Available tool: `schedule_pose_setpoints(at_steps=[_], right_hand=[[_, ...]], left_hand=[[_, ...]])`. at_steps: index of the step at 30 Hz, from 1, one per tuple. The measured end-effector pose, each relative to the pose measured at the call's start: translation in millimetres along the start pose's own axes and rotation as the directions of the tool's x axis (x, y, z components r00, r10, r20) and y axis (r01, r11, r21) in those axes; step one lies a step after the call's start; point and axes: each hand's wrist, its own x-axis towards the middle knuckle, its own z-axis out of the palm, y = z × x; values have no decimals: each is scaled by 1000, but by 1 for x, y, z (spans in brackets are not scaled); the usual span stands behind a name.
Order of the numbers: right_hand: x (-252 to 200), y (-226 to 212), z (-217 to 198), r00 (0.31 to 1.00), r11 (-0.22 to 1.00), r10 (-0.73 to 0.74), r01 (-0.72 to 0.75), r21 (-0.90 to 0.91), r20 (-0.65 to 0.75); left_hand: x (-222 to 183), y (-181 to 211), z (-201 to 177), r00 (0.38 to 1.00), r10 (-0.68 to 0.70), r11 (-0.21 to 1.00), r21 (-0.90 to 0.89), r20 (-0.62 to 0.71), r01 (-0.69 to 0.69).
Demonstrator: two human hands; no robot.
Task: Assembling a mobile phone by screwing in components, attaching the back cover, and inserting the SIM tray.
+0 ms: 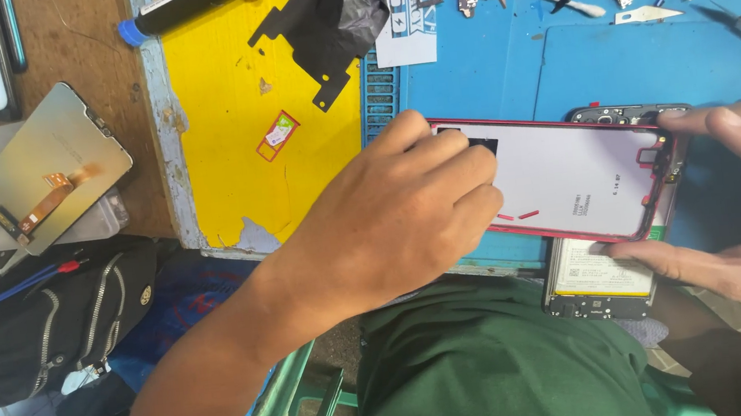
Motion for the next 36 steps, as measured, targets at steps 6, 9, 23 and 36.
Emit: schedule_pose_setpoints(at_steps=[6,9,23,36], right_hand=[[0,-3,-1,999,999,34,-35,-33,-8],[2,-3,-2,1000,999,19,-19,-51,0],[3,-5,-1,999,991,27,-31,-129,-27],[7,-8,-1,997,994,26,-33,-102,-69]], left_hand=[[3,0,-2,999,-8,995,-95,47,13],[4,3,-2,999,-9,997,-81,37,12],[14,25,0,998,-9,990,143,65,-1],[43,-45,-3,1000,2,994,-107,-19,-4]])
